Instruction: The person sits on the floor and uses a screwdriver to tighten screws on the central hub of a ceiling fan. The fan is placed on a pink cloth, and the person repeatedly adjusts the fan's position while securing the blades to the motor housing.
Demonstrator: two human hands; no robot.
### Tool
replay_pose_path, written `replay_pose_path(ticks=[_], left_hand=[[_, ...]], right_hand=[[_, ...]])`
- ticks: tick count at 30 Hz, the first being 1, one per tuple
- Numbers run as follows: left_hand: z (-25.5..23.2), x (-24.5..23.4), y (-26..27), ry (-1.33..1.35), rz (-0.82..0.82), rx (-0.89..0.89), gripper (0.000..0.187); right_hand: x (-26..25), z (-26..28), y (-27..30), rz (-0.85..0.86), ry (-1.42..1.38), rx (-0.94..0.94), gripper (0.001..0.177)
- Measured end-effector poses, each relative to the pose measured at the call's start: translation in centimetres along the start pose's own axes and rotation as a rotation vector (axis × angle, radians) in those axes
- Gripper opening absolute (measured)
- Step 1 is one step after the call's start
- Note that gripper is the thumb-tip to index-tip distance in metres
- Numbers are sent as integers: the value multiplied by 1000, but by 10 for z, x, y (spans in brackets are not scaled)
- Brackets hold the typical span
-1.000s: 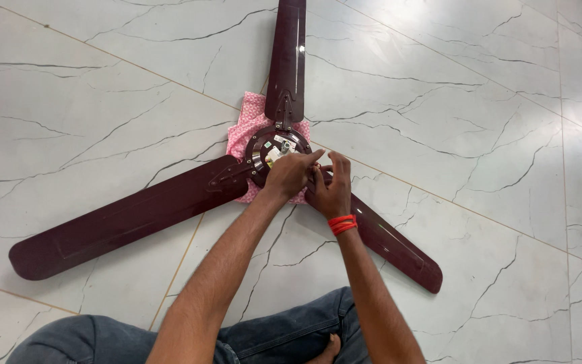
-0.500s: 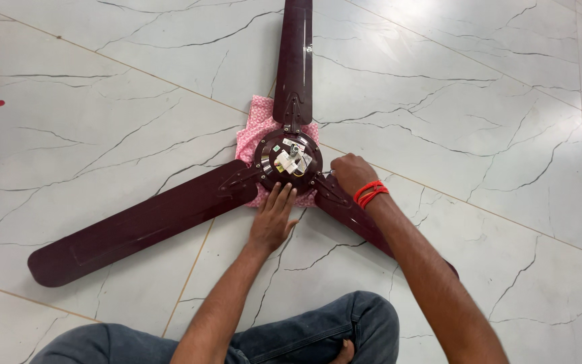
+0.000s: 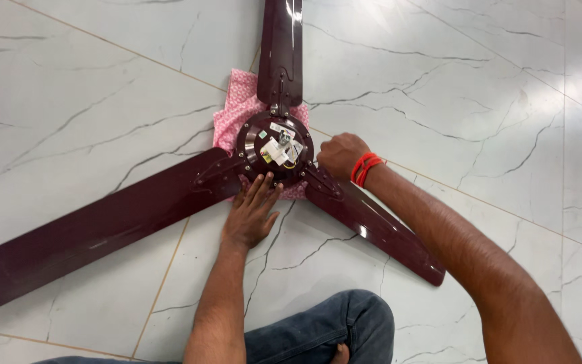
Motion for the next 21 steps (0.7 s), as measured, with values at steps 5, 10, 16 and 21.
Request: replay_pose_path(ticks=[5, 10, 16, 21], left_hand=[[1, -7, -4, 21, -43, 2, 72], [0, -7, -2, -1, -9, 4, 71], [1, -6, -4, 8, -2, -6, 71], [1, -5, -2, 7, 5, -9, 70]], right_hand=[[-4, -8, -7, 24, -54, 81, 23], [6, -22, -21, 18, -390, 383, 38], [7, -22, -26, 10, -202, 177, 28], [19, 0, -32, 68, 188, -106, 13]])
Point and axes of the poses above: each hand's wrist, its own y-axis away from the middle knuckle, its own x-axis out of the palm, z = x × y, the point moved 5 cm from there along -y, towards the middle knuckle, and after that the axes turned 15 degrees about -y, right-handed, at the moved point
